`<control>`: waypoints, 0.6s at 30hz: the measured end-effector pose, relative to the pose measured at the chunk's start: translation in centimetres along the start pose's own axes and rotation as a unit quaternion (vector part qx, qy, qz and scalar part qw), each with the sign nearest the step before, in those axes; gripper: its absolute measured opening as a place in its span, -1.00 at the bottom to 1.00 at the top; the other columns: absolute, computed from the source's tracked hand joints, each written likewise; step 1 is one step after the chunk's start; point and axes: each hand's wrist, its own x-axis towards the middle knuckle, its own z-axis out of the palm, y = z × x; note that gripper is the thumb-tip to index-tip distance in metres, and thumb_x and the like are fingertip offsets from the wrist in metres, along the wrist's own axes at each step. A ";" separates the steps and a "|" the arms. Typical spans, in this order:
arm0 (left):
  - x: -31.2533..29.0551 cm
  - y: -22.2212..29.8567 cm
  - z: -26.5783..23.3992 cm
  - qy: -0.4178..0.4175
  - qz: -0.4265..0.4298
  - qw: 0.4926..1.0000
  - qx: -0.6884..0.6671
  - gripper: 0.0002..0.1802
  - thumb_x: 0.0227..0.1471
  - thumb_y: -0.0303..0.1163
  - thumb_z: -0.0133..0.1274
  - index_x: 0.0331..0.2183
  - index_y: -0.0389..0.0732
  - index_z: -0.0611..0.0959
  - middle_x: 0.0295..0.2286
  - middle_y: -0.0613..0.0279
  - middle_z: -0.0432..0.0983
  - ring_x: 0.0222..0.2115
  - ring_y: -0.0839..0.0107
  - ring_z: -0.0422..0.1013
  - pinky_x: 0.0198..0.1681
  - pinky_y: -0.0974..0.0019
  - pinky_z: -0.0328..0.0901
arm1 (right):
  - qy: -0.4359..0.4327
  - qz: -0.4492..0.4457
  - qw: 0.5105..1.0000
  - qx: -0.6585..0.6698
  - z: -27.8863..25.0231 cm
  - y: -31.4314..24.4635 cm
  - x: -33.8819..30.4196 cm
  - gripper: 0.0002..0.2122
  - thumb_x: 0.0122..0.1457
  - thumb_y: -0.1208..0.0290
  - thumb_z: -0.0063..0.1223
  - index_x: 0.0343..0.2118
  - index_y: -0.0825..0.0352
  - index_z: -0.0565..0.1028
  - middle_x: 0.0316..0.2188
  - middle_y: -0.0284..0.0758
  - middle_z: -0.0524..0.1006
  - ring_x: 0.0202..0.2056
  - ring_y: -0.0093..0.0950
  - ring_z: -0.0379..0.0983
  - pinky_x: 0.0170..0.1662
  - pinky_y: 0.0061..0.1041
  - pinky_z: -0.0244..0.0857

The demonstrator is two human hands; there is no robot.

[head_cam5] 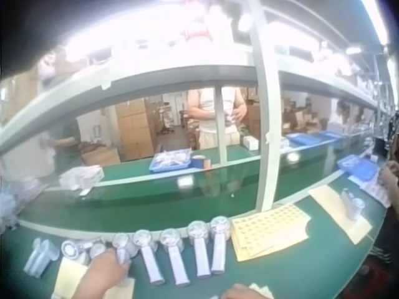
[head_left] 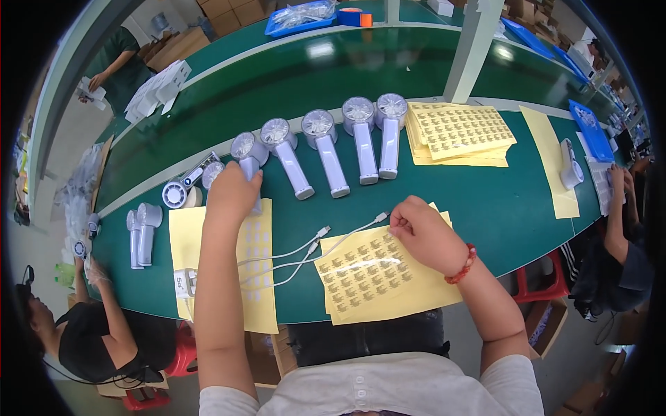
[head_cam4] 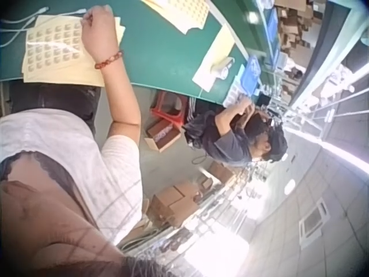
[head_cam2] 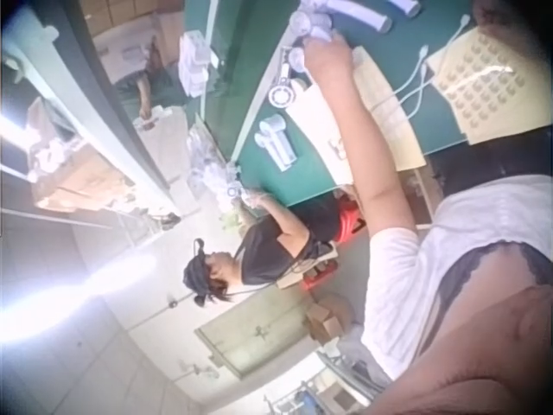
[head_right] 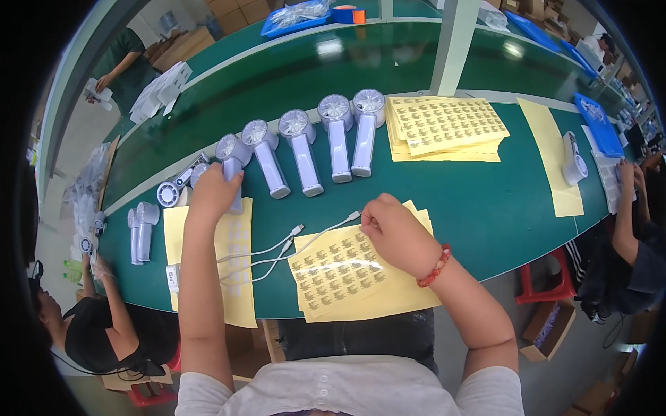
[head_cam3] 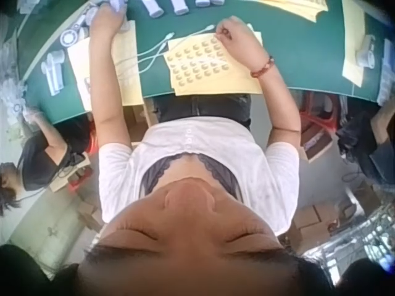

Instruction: The person assembles portable hand fans by hand, then applies adhesive stickers to the fan handles.

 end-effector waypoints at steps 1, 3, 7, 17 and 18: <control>-0.2 -0.2 -0.6 0.004 0.000 1.000 -0.009 -0.50 -0.04 -0.12 -0.03 -0.26 -0.42 0.40 -0.38 -0.21 0.46 -0.32 -0.04 0.41 -0.25 0.13 0.30 | 0.000 -0.001 1.000 0.001 0.4 -0.1 -0.2 -0.97 -0.01 0.60 -0.06 -0.48 0.43 0.35 -0.46 -0.21 0.31 -0.47 -0.33 0.32 -0.34 -0.47 0.26; -0.8 -0.1 -1.8 0.007 -0.001 1.000 -0.017 -0.53 -0.03 -0.14 -0.04 -0.26 -0.40 0.40 -0.38 -0.21 0.46 -0.32 -0.03 0.42 -0.26 0.14 0.31 | 0.060 -0.065 0.992 -0.091 1.3 0.0 -0.4 -0.98 -0.02 0.63 -0.09 -0.49 0.43 0.35 -0.43 -0.18 0.29 -0.46 -0.27 0.31 -0.34 -0.43 0.26; -2.4 0.9 -3.5 0.039 -0.017 0.969 -0.245 -0.58 0.01 -0.17 -0.10 -0.27 -0.37 0.35 -0.38 -0.09 0.46 -0.39 0.19 0.45 -0.31 0.27 0.32 | 0.052 -0.055 0.990 -0.115 1.2 0.0 -0.4 -0.93 -0.04 0.64 -0.02 -0.48 0.42 0.34 -0.38 -0.21 0.30 -0.42 -0.31 0.33 -0.31 -0.52 0.25; -1.0 5.6 -0.3 -0.243 -0.009 0.402 -0.883 -0.66 -0.13 -0.37 -0.02 -0.28 -0.37 0.36 -0.42 0.12 0.35 -0.42 0.39 0.32 -0.36 0.38 0.32 | -0.185 -0.032 0.969 0.159 -2.6 -0.4 -0.6 -0.90 0.00 0.65 0.00 -0.50 0.33 0.33 -0.14 -0.29 0.21 -0.05 -0.53 0.18 -0.05 -0.55 0.23; -1.2 5.9 0.0 -0.256 -0.007 0.370 -0.893 -0.63 -0.15 -0.41 -0.02 -0.25 -0.37 0.32 -0.39 0.10 0.33 -0.40 0.39 0.31 -0.35 0.39 0.31 | -0.175 -0.016 0.962 0.211 -2.5 -1.3 -0.6 -0.90 0.00 0.65 0.00 -0.50 0.33 0.34 -0.13 -0.30 0.21 -0.06 -0.52 0.20 -0.03 -0.54 0.22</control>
